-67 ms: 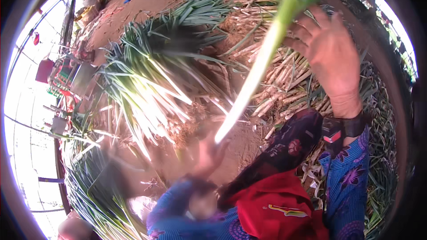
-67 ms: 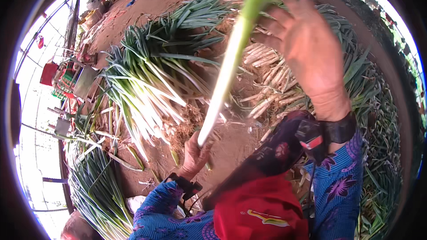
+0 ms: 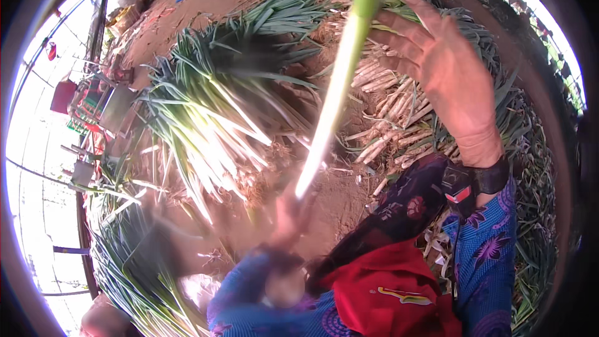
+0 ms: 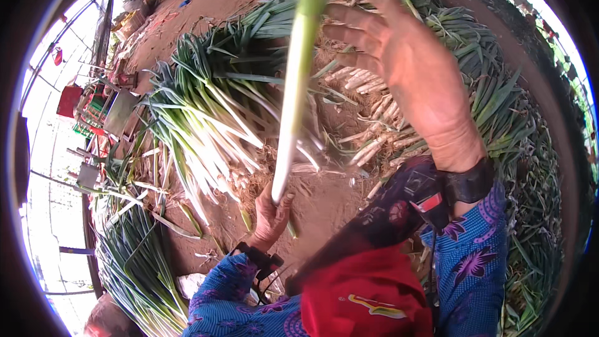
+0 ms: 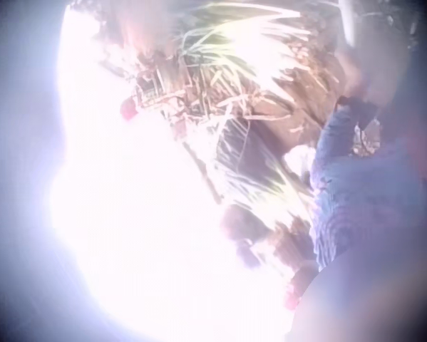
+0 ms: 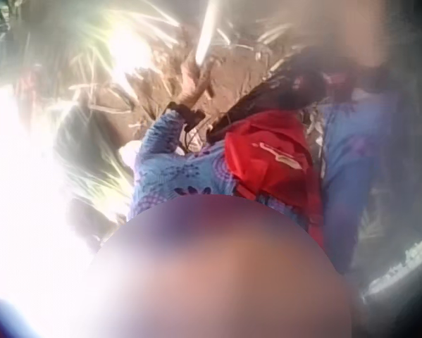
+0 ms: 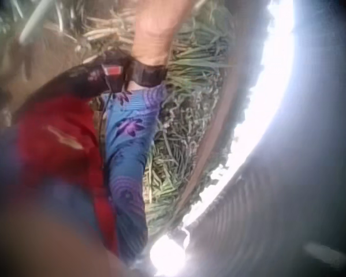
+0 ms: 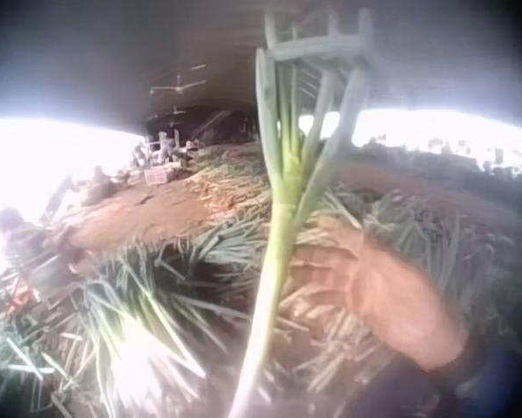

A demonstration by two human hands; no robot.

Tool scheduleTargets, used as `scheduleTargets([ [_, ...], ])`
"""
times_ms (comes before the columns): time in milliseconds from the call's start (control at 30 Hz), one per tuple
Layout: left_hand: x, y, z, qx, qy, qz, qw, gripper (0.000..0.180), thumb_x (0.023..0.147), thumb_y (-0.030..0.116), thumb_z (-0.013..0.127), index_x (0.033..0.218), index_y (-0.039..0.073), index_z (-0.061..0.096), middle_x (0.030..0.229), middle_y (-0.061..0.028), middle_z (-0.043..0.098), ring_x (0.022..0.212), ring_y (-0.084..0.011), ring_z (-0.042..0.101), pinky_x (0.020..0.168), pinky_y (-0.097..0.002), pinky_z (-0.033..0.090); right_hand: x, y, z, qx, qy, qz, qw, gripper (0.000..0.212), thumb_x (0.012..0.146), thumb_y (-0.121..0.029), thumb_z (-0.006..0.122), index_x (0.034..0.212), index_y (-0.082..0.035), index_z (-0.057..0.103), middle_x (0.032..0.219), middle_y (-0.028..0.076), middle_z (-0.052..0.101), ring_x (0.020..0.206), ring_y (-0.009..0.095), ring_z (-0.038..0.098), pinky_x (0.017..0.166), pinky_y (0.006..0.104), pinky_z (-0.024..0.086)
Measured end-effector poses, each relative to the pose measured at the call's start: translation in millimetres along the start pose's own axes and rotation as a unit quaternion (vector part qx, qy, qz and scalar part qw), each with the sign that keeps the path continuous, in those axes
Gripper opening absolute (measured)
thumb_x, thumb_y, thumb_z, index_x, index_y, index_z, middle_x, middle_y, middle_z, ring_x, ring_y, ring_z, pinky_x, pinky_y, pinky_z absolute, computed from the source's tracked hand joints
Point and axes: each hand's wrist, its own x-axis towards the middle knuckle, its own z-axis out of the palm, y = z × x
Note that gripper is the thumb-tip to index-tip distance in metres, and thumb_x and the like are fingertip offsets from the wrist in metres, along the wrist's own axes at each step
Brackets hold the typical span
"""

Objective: The person cleans leeks by picking them up from a pile, peeling off the outer layers and leaves by hand, and placing them into a separate pile.

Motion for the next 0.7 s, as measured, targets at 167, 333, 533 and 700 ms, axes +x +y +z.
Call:
scheduleTargets([
  [167,38.0,-62.3,-30.6,-0.172,0.110,-0.128,0.971,0.026,0.093,0.018,0.059,0.111,-0.001,0.055,0.079,-0.0035,0.061,0.067,-0.0080,0.056,0.053,-0.0234,0.045,-6.9,35.6,6.2,-0.111,0.008,0.097,0.989,0.048,0.100,-0.032,0.042,0.138,-0.004,0.041,0.118,0.012,0.061,0.104,0.023,0.059,0.088,0.0354,0.047],
  [333,72.5,-207.0,-100.0,0.027,0.156,-0.317,0.935,0.048,0.086,0.036,0.067,0.114,0.000,0.050,0.086,-0.0080,0.055,0.076,-0.0185,0.050,0.066,-0.0331,0.039,-68.8,34.0,-71.7,0.012,0.128,0.161,0.978,0.041,0.099,-0.029,0.046,0.132,-0.006,0.049,0.108,0.007,0.062,0.097,0.017,0.060,0.085,0.0310,0.047],
  [533,83.6,-194.4,-62.7,0.290,0.179,-0.311,0.887,0.056,0.080,0.027,0.065,0.126,0.001,0.049,0.125,-0.0215,0.052,0.123,-0.0341,0.045,0.104,-0.0442,0.034,-281.2,-20.6,-199.2,0.027,0.376,0.097,0.921,0.037,0.098,-0.021,0.047,0.132,-0.006,0.050,0.106,0.001,0.059,0.096,0.014,0.057,0.084,0.0283,0.048],
  [700,98.1,-147.2,2.6,0.129,0.118,-0.043,0.984,0.031,0.071,0.003,0.055,0.101,0.004,0.064,0.113,-0.0155,0.054,0.099,-0.0342,0.054,0.089,-0.0410,0.045,-448.9,-50.4,-222.5,0.097,0.540,0.042,0.835,0.034,0.095,-0.017,0.051,0.127,-0.005,0.053,0.109,0.004,0.060,0.100,0.016,0.057,0.091,0.0311,0.047],
])
